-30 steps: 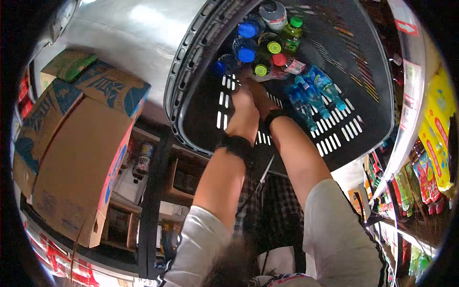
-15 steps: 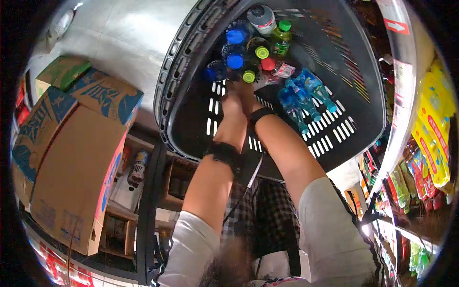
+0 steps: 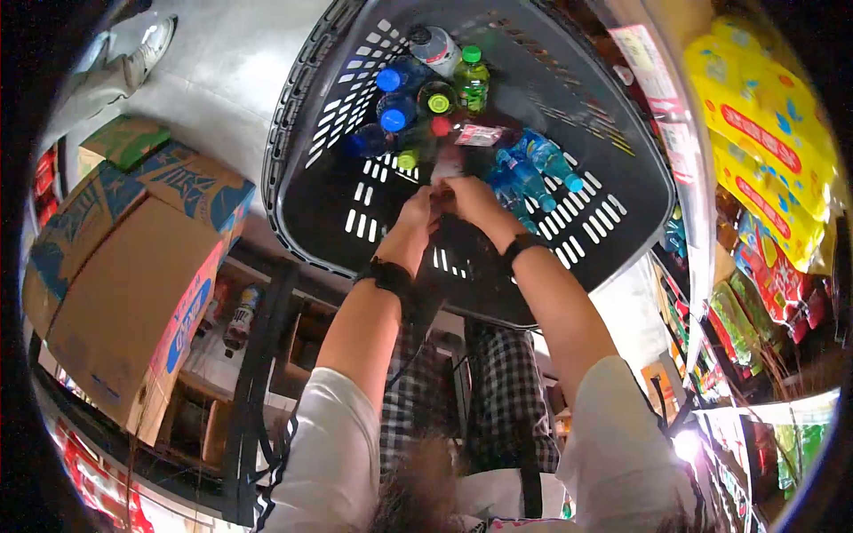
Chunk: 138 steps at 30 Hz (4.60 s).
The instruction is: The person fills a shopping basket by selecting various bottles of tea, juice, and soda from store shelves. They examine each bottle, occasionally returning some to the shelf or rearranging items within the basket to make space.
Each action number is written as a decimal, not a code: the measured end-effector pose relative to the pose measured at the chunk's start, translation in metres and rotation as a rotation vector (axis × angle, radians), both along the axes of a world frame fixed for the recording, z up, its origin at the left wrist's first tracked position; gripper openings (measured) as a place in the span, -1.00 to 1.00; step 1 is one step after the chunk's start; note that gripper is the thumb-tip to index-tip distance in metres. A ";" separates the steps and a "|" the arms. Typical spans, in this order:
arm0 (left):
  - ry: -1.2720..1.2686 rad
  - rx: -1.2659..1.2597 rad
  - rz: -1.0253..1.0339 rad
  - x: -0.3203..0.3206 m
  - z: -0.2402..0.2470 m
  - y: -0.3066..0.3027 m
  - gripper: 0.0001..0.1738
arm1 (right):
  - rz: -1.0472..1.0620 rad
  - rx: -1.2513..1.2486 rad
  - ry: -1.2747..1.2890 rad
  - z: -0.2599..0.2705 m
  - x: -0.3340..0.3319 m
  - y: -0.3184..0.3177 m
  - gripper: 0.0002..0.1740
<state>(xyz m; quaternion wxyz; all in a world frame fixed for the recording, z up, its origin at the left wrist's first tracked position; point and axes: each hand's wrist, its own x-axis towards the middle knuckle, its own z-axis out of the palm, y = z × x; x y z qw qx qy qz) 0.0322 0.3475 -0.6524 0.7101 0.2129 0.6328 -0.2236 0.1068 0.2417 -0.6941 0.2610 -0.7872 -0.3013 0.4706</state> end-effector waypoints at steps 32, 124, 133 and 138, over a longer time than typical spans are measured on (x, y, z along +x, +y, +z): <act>-1.401 0.408 -0.068 -0.103 0.697 -0.163 -0.26 | -0.459 1.143 -0.217 0.777 -0.016 -0.270 -0.32; -1.218 1.004 -0.728 0.168 0.474 0.240 -0.84 | 0.671 1.770 0.160 0.955 -0.127 0.165 -0.80; -0.881 0.988 -0.719 0.020 0.497 0.157 -0.83 | 0.853 1.694 0.289 0.953 -0.190 0.054 -0.77; -1.306 1.671 -0.569 -0.013 0.635 0.110 -0.82 | 0.924 1.632 0.295 0.946 -0.218 -0.007 -0.75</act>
